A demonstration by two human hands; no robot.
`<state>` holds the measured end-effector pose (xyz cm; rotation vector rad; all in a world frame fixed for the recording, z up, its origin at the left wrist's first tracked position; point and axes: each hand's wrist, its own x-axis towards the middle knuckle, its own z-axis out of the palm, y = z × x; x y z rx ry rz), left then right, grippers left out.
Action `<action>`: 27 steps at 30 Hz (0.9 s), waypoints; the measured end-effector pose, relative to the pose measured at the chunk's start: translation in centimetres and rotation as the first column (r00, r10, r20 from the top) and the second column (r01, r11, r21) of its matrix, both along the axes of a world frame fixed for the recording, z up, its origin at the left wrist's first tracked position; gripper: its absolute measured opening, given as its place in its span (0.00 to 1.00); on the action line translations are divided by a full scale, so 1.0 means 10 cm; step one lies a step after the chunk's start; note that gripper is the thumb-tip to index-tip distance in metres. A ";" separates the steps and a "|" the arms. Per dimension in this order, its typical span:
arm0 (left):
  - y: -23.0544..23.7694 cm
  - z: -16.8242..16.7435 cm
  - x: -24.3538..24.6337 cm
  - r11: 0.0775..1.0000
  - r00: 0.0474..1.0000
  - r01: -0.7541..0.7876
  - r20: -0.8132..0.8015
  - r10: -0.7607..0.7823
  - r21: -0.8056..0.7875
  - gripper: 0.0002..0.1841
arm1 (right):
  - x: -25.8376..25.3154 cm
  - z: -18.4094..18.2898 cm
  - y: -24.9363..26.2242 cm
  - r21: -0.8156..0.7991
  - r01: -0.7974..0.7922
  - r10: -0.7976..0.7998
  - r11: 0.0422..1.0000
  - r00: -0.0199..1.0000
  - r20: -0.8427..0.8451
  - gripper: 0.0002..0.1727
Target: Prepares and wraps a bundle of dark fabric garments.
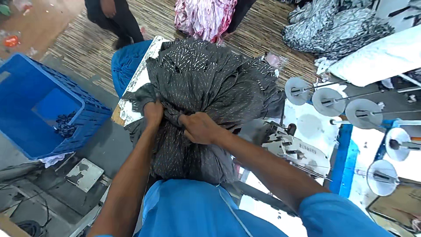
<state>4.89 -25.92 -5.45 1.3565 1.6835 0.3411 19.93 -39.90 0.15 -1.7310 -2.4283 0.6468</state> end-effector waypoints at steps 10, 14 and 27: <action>0.43 -0.38 0.44 0.989 0.916 0.133 -0.389 -0.095 0.071 0.26 | -0.30 -0.14 -0.31 0.031 0.382 -0.374 0.924 0.917 -0.140 0.13; 0.56 -0.56 -0.03 0.971 0.998 0.048 -0.046 -0.039 0.233 0.46 | -0.23 -0.22 -1.25 0.056 0.706 -0.655 0.707 0.682 -0.326 0.20; 0.48 -0.73 -0.81 0.719 0.706 0.694 -0.157 -0.690 -0.040 0.31 | 0.25 0.59 -0.79 -0.679 0.708 -0.962 0.194 0.275 0.011 0.31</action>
